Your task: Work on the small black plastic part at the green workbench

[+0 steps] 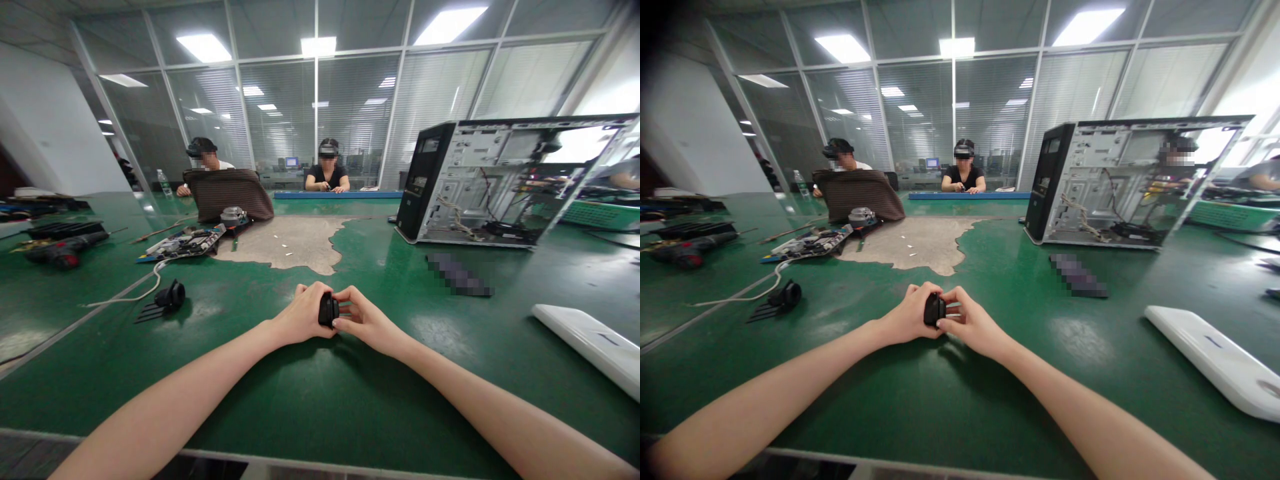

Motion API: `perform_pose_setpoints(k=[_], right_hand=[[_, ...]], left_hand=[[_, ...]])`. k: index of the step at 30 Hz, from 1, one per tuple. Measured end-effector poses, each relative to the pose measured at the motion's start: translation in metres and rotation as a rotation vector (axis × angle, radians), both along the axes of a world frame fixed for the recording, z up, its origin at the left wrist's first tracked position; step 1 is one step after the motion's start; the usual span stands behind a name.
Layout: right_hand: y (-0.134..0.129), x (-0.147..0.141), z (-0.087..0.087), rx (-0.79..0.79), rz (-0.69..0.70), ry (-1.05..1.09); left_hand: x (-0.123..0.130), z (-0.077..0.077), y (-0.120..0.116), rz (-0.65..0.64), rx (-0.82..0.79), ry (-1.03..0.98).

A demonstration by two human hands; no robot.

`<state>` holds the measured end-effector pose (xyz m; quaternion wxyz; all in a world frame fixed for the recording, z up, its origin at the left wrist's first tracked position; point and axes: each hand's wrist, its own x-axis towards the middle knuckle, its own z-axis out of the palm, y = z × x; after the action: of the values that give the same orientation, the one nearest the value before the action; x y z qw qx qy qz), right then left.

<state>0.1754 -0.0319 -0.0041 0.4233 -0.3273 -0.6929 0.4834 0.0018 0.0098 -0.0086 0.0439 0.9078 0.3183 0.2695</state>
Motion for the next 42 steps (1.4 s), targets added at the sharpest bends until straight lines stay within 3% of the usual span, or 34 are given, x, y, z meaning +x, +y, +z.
perform_pose_setpoints(k=[9,16,24,32,42], right_hand=[[0.0017,-0.0045,0.0011,0.009,-0.145,-0.057],[0.0001,-0.0001,0.0003,-0.016,0.037,0.029],[0.0022,-0.0030,0.0010,0.006,-0.124,-0.061],[0.0002,0.0016,-0.0014,0.013,0.028,-0.007],[0.0035,-0.0027,0.0018,-0.004,-0.126,-0.062]], left_hand=[[0.0011,0.0008,-0.0003,-0.009,0.018,-0.009],[0.0005,0.0000,0.0000,0.006,0.012,-0.006],[0.0017,-0.0002,-0.0004,-0.001,0.014,-0.026],[0.0005,-0.0005,0.0003,0.013,-0.011,-0.009],[0.0013,0.0017,-0.0009,-0.003,0.001,-0.021]])
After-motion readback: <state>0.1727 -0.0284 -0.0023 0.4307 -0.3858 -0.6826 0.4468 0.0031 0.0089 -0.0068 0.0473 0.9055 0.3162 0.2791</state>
